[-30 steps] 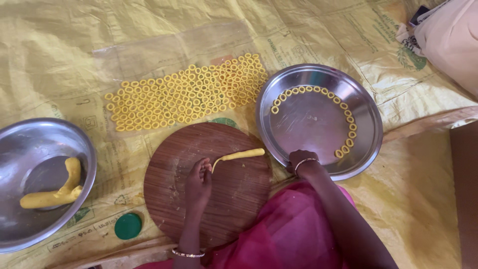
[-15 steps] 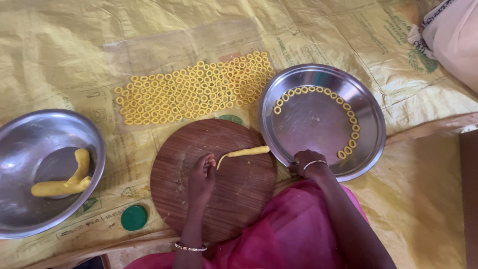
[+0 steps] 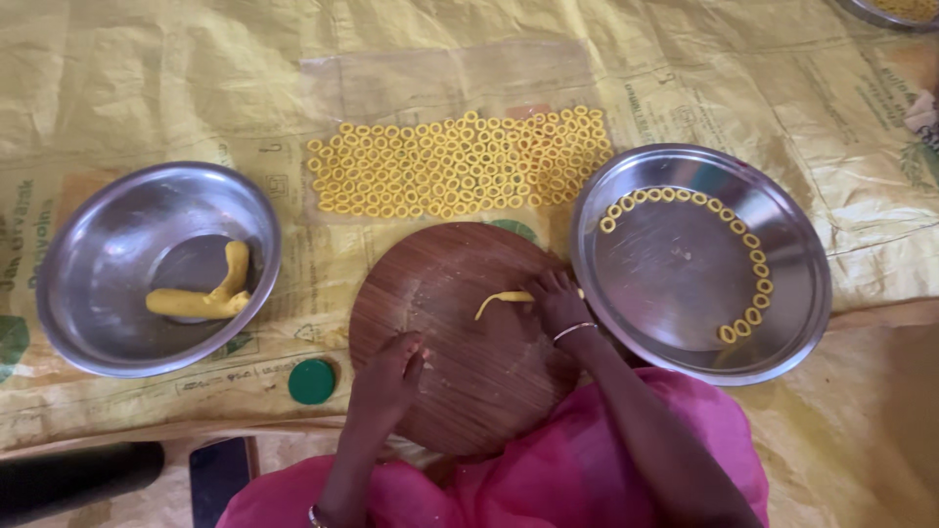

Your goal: The person rolls a yellow dough rope on a wooden board, pinches off small segments, and forms them into rings. The finished rings are placed in a metal tray. The person repeats this process continuously.

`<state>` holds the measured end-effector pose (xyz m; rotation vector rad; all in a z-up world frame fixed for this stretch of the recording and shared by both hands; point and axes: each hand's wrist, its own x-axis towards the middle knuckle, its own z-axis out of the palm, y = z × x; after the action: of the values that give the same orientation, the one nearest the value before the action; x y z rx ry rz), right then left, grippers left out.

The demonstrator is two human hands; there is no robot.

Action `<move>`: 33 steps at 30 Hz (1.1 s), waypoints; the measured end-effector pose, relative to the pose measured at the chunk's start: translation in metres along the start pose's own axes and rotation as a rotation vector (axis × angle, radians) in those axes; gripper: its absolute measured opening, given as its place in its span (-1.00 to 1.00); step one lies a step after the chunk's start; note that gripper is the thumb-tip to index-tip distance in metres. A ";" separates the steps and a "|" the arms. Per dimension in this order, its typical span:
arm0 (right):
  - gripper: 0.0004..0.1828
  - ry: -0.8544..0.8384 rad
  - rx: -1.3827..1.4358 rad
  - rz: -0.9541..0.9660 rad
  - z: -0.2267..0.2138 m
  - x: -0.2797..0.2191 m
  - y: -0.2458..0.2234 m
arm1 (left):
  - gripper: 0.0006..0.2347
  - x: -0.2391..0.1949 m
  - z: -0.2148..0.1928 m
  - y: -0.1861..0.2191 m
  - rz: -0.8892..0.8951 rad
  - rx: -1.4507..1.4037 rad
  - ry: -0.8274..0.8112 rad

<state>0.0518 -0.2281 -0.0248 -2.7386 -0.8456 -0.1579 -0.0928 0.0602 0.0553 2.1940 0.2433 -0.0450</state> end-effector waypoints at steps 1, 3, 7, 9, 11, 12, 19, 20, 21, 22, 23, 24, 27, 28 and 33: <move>-0.57 -0.049 0.021 0.020 -0.002 -0.001 0.001 | -0.76 0.002 -0.002 -0.004 -0.009 0.080 0.002; -0.57 -0.021 0.203 -0.005 -0.011 0.000 -0.004 | -0.76 0.012 -0.005 -0.008 -0.025 0.238 0.010; -0.59 -0.001 0.426 -0.039 -0.030 0.002 -0.037 | -0.78 0.030 -0.010 -0.010 -0.013 0.038 0.167; -0.58 0.008 0.390 -0.123 -0.032 0.005 -0.057 | -0.79 0.033 -0.013 -0.011 -0.072 0.005 0.201; -0.60 -0.001 0.309 -0.175 -0.029 0.007 -0.071 | -0.78 0.034 -0.015 -0.015 -0.083 -0.021 0.207; -0.63 -0.012 0.246 -0.184 -0.025 0.009 -0.076 | -0.78 0.034 -0.016 -0.017 -0.089 -0.033 0.210; -0.54 -0.062 -0.111 -0.216 0.001 0.002 -0.073 | -0.80 0.042 -0.012 -0.019 -0.029 -0.105 0.222; -0.51 -0.033 -0.164 -0.209 0.004 -0.002 -0.074 | -0.80 0.044 -0.011 -0.019 -0.051 -0.092 0.213; -0.45 -0.002 -0.216 -0.203 0.007 -0.005 -0.077 | -0.80 0.045 -0.010 -0.018 -0.073 -0.077 0.204; -0.38 0.028 -0.269 -0.197 0.010 -0.008 -0.081 | -0.80 0.047 -0.009 -0.016 -0.072 -0.075 0.194; -0.35 0.023 -0.237 -0.221 0.013 -0.009 -0.087 | -0.80 0.049 -0.009 -0.015 -0.071 -0.071 0.188; -0.30 0.018 -0.205 -0.246 0.016 -0.012 -0.094 | -0.81 0.051 -0.009 -0.014 -0.070 -0.068 0.181; -0.23 -0.040 -0.095 -0.273 0.026 -0.026 -0.115 | -0.80 0.052 -0.008 -0.011 -0.023 -0.052 0.186; -0.22 -0.065 -0.058 -0.275 0.030 -0.026 -0.119 | -0.79 0.053 -0.008 -0.010 -0.019 -0.018 0.184; -0.21 -0.044 -0.158 -0.213 0.052 0.008 -0.118 | -0.77 0.054 -0.012 -0.004 -0.053 0.044 0.144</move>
<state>-0.0076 -0.1154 -0.0470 -2.7992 -1.1842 -0.2162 -0.0409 0.0804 0.0527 2.2373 0.3850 0.0788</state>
